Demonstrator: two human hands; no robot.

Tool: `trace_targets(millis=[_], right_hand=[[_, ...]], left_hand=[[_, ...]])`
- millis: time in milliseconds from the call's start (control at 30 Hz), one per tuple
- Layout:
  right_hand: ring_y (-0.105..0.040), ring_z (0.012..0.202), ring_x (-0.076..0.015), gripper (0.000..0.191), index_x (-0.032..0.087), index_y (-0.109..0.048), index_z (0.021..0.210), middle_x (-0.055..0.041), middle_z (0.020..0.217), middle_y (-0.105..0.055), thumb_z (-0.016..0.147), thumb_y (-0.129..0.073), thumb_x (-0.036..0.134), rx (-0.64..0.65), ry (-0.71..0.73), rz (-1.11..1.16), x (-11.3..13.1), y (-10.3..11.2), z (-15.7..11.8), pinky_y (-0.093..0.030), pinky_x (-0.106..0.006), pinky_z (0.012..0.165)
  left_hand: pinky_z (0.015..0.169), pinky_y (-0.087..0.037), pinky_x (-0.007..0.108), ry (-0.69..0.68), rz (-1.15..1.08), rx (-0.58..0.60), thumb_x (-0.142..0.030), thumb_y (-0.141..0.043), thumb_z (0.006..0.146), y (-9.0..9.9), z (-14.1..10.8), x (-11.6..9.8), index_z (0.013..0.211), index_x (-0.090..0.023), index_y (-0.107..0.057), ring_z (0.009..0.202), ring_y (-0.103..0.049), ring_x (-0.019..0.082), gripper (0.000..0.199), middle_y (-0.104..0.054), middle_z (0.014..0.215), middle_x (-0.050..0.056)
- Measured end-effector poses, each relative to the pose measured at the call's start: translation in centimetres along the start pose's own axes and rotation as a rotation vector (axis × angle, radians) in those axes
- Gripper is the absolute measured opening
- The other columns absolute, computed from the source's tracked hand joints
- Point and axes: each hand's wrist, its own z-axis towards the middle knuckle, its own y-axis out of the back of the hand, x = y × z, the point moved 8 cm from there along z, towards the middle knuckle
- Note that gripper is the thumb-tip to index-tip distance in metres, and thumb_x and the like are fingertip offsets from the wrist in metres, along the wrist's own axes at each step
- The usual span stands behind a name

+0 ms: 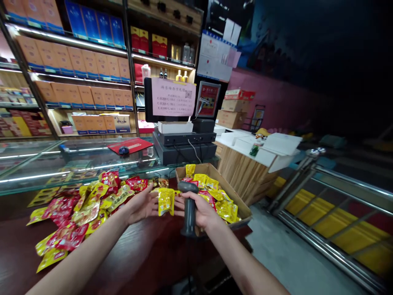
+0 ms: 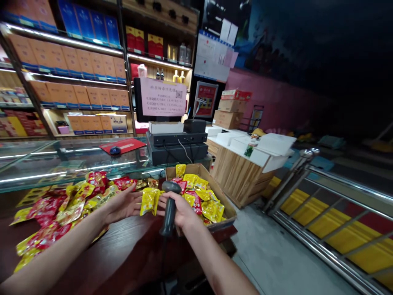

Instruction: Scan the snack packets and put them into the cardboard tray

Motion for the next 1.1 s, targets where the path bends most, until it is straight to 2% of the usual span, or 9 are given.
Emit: trace_targets(millis=[100,200,267,400,500,633,733,867,1100], right_hand=[[-0.066,0.087,-0.0194,0.014,0.012,-0.061,0.085,-0.0085,0.086,-0.068,0.072,-0.061,0.015,0.005,-0.006,0.000,1.9,1.3,-1.4,-0.051,-0.040,0.084],[-0.066,0.088,-0.0195,0.014,0.012,-0.061,0.086,-0.0084,0.088,-0.069,0.072,-0.060,0.013,0.013,0.023,0.006,4.5,2.7,-2.9,-0.051,-0.040,0.085],[-0.066,0.086,-0.0190,0.015,0.012,-0.062,0.087,-0.0079,0.087,-0.069,0.073,-0.060,0.012,0.006,0.078,0.013,6.6,4.0,-3.8,-0.052,-0.038,0.084],[-0.065,0.072,-0.0154,0.009,0.012,-0.062,0.081,-0.0050,0.074,-0.067,0.072,-0.060,0.013,-0.100,0.193,0.042,11.2,7.6,-5.0,-0.054,-0.032,0.077],[-0.061,0.061,-0.0123,0.007,0.012,-0.061,0.079,-0.0019,0.065,-0.063,0.072,-0.061,0.013,-0.192,0.286,0.051,14.0,10.2,-5.6,-0.054,-0.027,0.068],[-0.060,0.060,-0.0118,0.007,0.013,-0.061,0.079,-0.0017,0.065,-0.062,0.072,-0.062,0.016,-0.322,0.318,0.079,15.4,13.2,-6.0,-0.052,-0.024,0.062],[-0.062,0.064,-0.0130,0.010,0.012,-0.062,0.081,-0.0039,0.070,-0.064,0.072,-0.061,0.017,-0.343,0.277,0.092,14.9,13.9,-5.7,-0.052,-0.025,0.064],[-0.065,0.074,-0.0164,0.013,0.012,-0.062,0.084,-0.0068,0.076,-0.066,0.072,-0.060,0.016,-0.287,0.221,0.079,13.4,12.7,-4.5,-0.053,-0.028,0.073],[-0.066,0.082,-0.0182,0.012,0.011,-0.061,0.084,-0.0085,0.080,-0.068,0.072,-0.059,0.012,-0.188,0.128,0.027,9.1,6.6,-1.5,-0.053,-0.032,0.080]], left_hand=[[0.079,-0.048,0.039,0.085,0.021,0.028,-0.060,-0.039,0.085,-2.6,1.1,0.0,0.121,-0.010,-0.051,0.089,-0.067,0.027,0.064,-0.066,0.107,0.020],[0.081,-0.048,0.040,0.138,0.062,0.039,-0.062,-0.034,0.086,-5.4,3.7,0.1,0.125,-0.008,-0.047,0.085,-0.066,0.027,0.068,-0.066,0.106,0.020],[0.080,-0.048,0.041,0.161,0.091,0.054,-0.064,-0.030,0.086,-7.4,6.0,0.0,0.126,-0.008,-0.045,0.086,-0.066,0.027,0.070,-0.065,0.107,0.020],[0.077,-0.050,0.039,0.172,0.150,0.076,-0.065,-0.030,0.085,-11.0,11.4,-0.6,0.130,-0.007,-0.041,0.086,-0.065,0.027,0.075,-0.061,0.112,0.021],[0.077,-0.051,0.039,0.118,0.171,0.008,-0.064,-0.038,0.083,-12.0,15.4,-1.5,0.139,-0.009,-0.026,0.096,-0.062,0.028,0.080,-0.050,0.127,0.024],[0.078,-0.051,0.043,0.114,0.192,-0.131,-0.068,-0.041,0.078,-10.6,18.2,-1.6,0.144,-0.016,-0.017,0.112,-0.053,0.034,0.087,-0.026,0.145,0.024],[0.075,-0.052,0.043,0.134,0.191,-0.156,-0.067,-0.043,0.079,-8.6,17.8,-1.6,0.142,-0.015,-0.022,0.106,-0.056,0.032,0.085,-0.034,0.140,0.023],[0.075,-0.052,0.042,0.123,0.179,-0.175,-0.066,-0.044,0.079,-5.1,14.3,-2.8,0.139,-0.007,-0.029,0.096,-0.061,0.031,0.085,-0.052,0.121,0.023],[0.076,-0.051,0.044,0.022,0.123,-0.393,-0.061,-0.046,0.081,3.7,5.8,-5.4,0.136,-0.010,-0.031,0.096,-0.060,0.031,0.076,-0.053,0.122,0.021]])
